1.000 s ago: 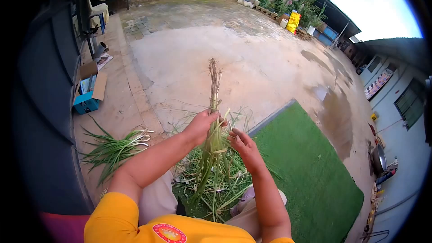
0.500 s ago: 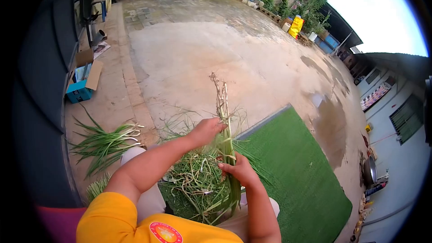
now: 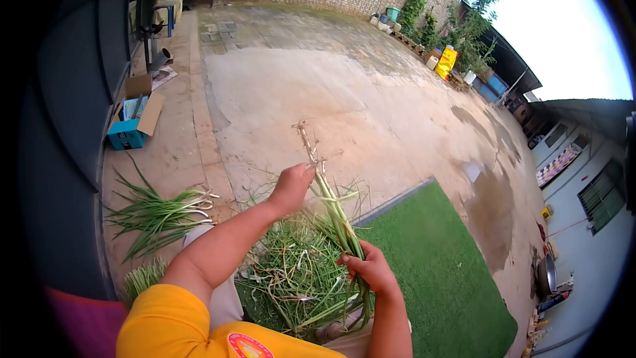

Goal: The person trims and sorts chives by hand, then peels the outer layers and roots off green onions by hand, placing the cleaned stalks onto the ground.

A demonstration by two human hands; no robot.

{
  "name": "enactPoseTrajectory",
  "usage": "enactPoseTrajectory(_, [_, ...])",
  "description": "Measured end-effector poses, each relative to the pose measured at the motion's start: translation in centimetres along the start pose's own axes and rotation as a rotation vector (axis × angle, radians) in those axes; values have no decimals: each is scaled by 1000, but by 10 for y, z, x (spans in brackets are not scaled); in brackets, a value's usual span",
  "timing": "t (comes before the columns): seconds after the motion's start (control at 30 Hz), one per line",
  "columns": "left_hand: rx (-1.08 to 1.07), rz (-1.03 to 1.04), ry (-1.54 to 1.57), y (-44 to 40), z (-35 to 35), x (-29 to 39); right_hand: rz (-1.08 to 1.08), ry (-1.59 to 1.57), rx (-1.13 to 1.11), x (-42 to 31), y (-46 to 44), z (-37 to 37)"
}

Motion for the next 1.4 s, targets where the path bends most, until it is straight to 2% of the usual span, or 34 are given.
enactPoseTrajectory(0.07, [51,-19,88,-9,-6,-10,18,27,21,0,6,1])
enactPoseTrajectory(0.13, [138,-251,525,-24,-21,-26,16,116,19,-3,16,1])
enactPoseTrajectory(0.23, [179,-259,706,-33,-48,-23,25,143,35,-5,30,2])
enactPoseTrajectory(0.3, [203,-260,689,-37,-58,-28,51,132,18,-7,39,3])
enactPoseTrajectory(0.37, [149,-319,888,-43,-66,-43,78,122,7,-5,46,-1])
enactPoseTrajectory(0.43, [224,-345,905,-47,-72,-45,89,20,2,-1,54,-9])
enactPoseTrajectory(0.57, [323,-426,1062,-67,-100,-78,96,49,13,-2,75,-22])
enactPoseTrajectory(0.63, [396,-414,1188,-77,-121,-97,92,52,116,-4,90,-37])
enactPoseTrajectory(0.7, [470,-389,1166,-80,-144,-102,63,67,179,-1,101,-56])
enactPoseTrajectory(0.8, [404,-326,1131,-74,-150,-93,7,0,347,-1,118,-78])
enactPoseTrajectory(0.87, [316,-338,910,-64,-137,-78,-30,14,392,-1,120,-84])
enactPoseTrajectory(1.0, [-88,-452,638,-27,-48,-48,-111,45,477,-3,115,-90])
enactPoseTrajectory(1.07, [-393,-476,492,-12,4,-67,-147,58,482,-5,109,-88])
enactPoseTrajectory(1.13, [-775,-527,-6,16,36,-59,-166,46,524,-7,104,-84])
enactPoseTrajectory(1.17, [-776,-527,-3,27,46,-63,-165,49,525,-7,101,-82])
enactPoseTrajectory(1.23, [-294,216,-886,40,61,-62,-191,115,536,-5,96,-78])
enactPoseTrajectory(1.27, [-299,206,-887,41,62,-48,-164,173,539,-5,94,-76])
enactPoseTrajectory(1.33, [-288,242,-263,36,48,5,-160,221,511,3,85,-66])
enactPoseTrajectory(1.4, [-343,215,9,39,44,31,-213,377,473,13,73,-54])
Point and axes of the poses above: each hand's wrist, its own y-axis away from the middle knuckle, its own z-axis out of the palm, x = y × z, the point moved 2 cm from there along -y, towards the middle knuckle, and after that the axes turned 10 degrees about -z, right-handed, at the moved point
